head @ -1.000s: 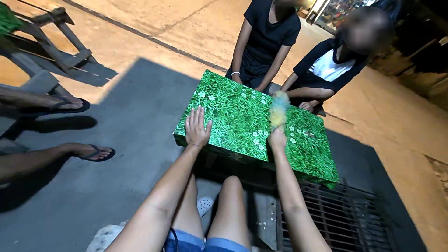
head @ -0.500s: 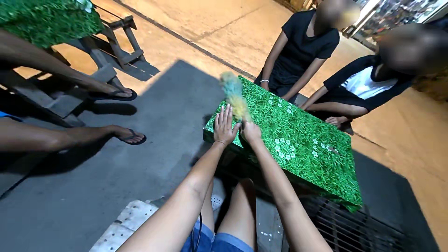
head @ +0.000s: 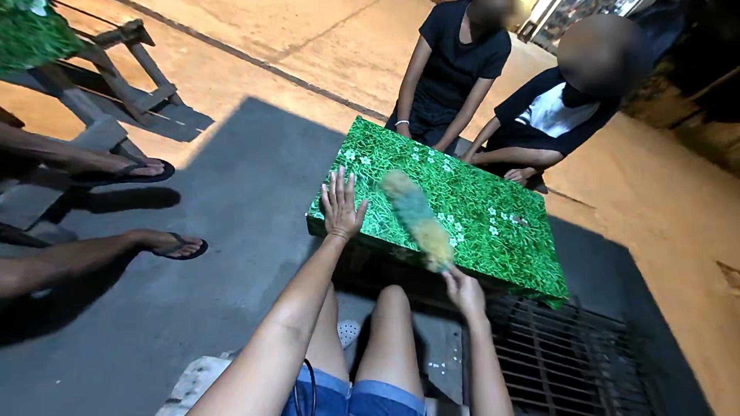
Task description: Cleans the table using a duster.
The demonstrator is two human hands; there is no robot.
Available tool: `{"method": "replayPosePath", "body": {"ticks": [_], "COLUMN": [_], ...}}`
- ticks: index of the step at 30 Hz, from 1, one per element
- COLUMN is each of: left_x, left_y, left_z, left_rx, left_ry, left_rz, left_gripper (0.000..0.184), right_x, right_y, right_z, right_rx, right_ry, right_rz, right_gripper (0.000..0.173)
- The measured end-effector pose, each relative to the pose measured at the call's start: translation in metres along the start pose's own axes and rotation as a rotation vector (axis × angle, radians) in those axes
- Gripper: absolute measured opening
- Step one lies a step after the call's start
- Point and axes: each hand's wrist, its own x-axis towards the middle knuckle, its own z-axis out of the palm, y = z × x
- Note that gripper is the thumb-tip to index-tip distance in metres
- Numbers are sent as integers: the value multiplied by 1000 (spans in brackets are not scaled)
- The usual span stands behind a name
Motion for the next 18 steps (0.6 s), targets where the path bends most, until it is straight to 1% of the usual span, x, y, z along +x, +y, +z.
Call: {"method": "replayPosePath", "body": {"ticks": [2, 6, 7, 9, 11, 14, 16, 18], "left_x": [0, 0, 0, 0, -1, -5, -4, -2], "left_y": [-2, -2, -1, -1, 0, -1, -1, -1], "left_z": [2, 1, 1, 2, 2, 2, 3, 4], "left_rx": [5, -5, -4, 3, 7, 8, 20, 33], "left_ry": [-5, -10, -6, 0, -14, -40, -25, -14], "left_rz": [6, 4, 5, 7, 0, -13, -15, -15], "left_gripper": [75, 75, 75, 73, 73, 72, 72, 73], "right_x": [-17, -36, -34, -21, 4, 51, 86, 114], "right_y": [48, 144, 161, 179, 170, 133, 110, 85], "right_z": [-16, -40, -45, -56, -67, -78, -74, -65], "right_rx": [-21, -76, -70, -59, -78, -118, -134, -137], "right_ry": [123, 283, 308, 339, 333, 294, 270, 244], "right_rz": [209, 634, 713, 798, 823, 774, 716, 699], "right_gripper": [43, 44, 44, 42, 42, 49, 48, 44]}}
